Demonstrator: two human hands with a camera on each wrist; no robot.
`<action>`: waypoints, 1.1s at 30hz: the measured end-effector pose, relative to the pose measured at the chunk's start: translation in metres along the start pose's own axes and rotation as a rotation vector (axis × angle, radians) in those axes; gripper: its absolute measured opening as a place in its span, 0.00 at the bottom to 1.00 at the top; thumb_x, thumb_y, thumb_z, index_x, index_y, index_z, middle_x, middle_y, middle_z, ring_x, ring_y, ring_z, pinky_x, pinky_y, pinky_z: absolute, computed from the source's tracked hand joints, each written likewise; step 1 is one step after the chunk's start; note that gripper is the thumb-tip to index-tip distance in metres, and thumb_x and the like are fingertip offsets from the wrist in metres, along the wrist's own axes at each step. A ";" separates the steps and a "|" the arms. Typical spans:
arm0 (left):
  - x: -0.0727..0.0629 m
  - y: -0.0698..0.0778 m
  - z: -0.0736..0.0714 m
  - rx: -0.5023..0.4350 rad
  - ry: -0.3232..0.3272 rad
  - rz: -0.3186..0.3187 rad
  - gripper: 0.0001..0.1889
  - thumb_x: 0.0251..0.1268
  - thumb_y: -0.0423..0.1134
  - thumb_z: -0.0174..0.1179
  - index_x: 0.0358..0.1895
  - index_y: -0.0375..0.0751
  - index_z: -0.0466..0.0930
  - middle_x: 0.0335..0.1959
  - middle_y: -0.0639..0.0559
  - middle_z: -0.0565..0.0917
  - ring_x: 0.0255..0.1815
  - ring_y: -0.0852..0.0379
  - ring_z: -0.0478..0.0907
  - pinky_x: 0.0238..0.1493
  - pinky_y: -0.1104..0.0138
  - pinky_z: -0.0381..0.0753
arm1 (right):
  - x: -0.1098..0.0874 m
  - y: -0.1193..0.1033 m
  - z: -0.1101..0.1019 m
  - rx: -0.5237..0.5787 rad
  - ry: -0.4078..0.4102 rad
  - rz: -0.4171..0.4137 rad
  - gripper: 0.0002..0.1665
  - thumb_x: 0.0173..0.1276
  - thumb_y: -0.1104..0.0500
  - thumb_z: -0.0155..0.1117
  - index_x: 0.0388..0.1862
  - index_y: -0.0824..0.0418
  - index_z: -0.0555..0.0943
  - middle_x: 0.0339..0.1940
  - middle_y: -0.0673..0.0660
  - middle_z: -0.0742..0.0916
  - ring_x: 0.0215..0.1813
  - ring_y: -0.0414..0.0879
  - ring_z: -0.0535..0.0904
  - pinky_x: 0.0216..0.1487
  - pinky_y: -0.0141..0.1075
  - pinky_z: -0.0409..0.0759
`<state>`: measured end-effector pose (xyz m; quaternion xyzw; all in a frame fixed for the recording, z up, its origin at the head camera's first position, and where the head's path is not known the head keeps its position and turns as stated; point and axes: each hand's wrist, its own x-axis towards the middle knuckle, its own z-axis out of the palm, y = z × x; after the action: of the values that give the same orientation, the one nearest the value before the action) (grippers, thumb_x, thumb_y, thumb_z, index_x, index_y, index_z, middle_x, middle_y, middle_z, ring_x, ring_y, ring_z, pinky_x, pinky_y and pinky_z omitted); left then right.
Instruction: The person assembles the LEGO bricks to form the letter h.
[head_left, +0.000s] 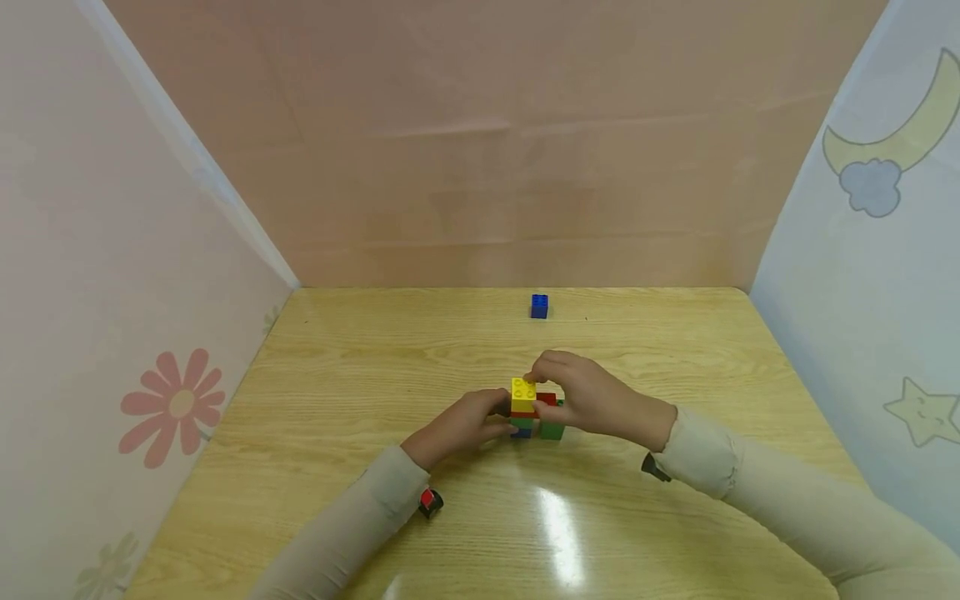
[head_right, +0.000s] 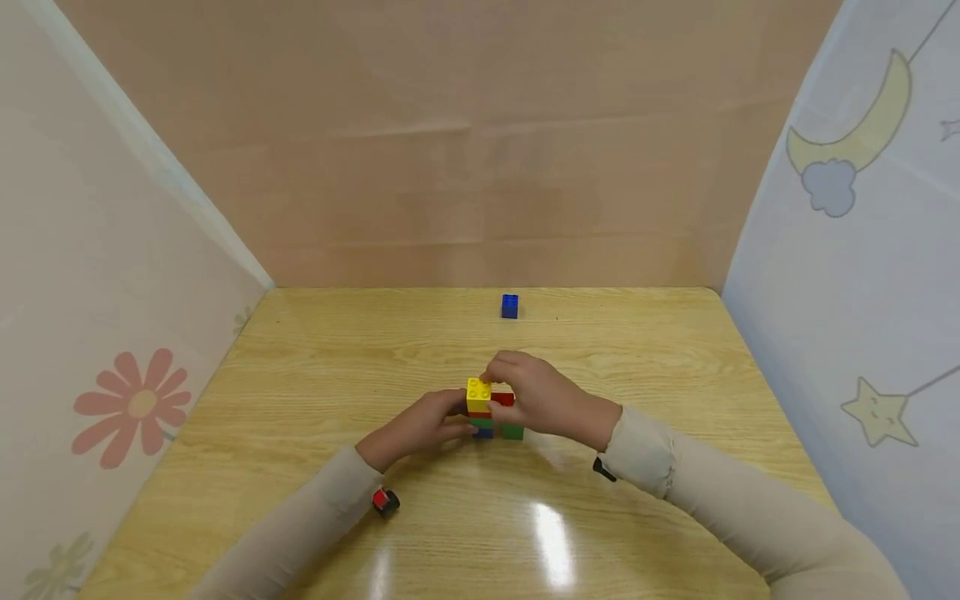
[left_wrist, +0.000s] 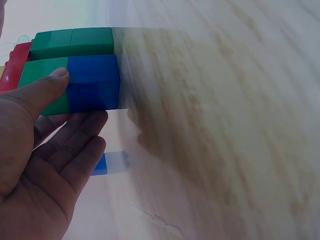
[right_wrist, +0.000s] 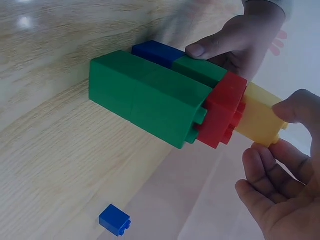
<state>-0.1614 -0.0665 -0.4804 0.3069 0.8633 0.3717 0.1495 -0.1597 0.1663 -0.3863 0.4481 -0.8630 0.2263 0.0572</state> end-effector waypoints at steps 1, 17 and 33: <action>0.000 0.000 0.000 -0.001 -0.001 0.001 0.13 0.66 0.44 0.63 0.51 0.51 0.77 0.48 0.64 0.82 0.53 0.67 0.78 0.56 0.70 0.76 | 0.000 0.000 0.000 0.002 -0.007 0.004 0.14 0.58 0.57 0.72 0.42 0.57 0.81 0.41 0.47 0.82 0.42 0.38 0.78 0.43 0.32 0.81; 0.000 -0.003 -0.001 -0.014 -0.012 0.002 0.17 0.67 0.44 0.63 0.57 0.52 0.75 0.52 0.64 0.81 0.55 0.66 0.77 0.57 0.69 0.75 | 0.007 -0.007 -0.007 -0.007 -0.084 0.027 0.15 0.59 0.58 0.73 0.44 0.60 0.84 0.41 0.50 0.82 0.40 0.39 0.77 0.41 0.31 0.81; 0.000 -0.002 0.000 0.016 -0.014 -0.006 0.15 0.66 0.45 0.63 0.54 0.52 0.76 0.50 0.64 0.82 0.54 0.67 0.77 0.57 0.69 0.75 | -0.001 0.000 -0.002 0.079 -0.065 0.083 0.16 0.60 0.55 0.73 0.47 0.57 0.83 0.41 0.47 0.83 0.42 0.40 0.79 0.45 0.38 0.82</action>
<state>-0.1627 -0.0676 -0.4816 0.3081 0.8662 0.3619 0.1543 -0.1595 0.1682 -0.3851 0.4209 -0.8726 0.2477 0.0022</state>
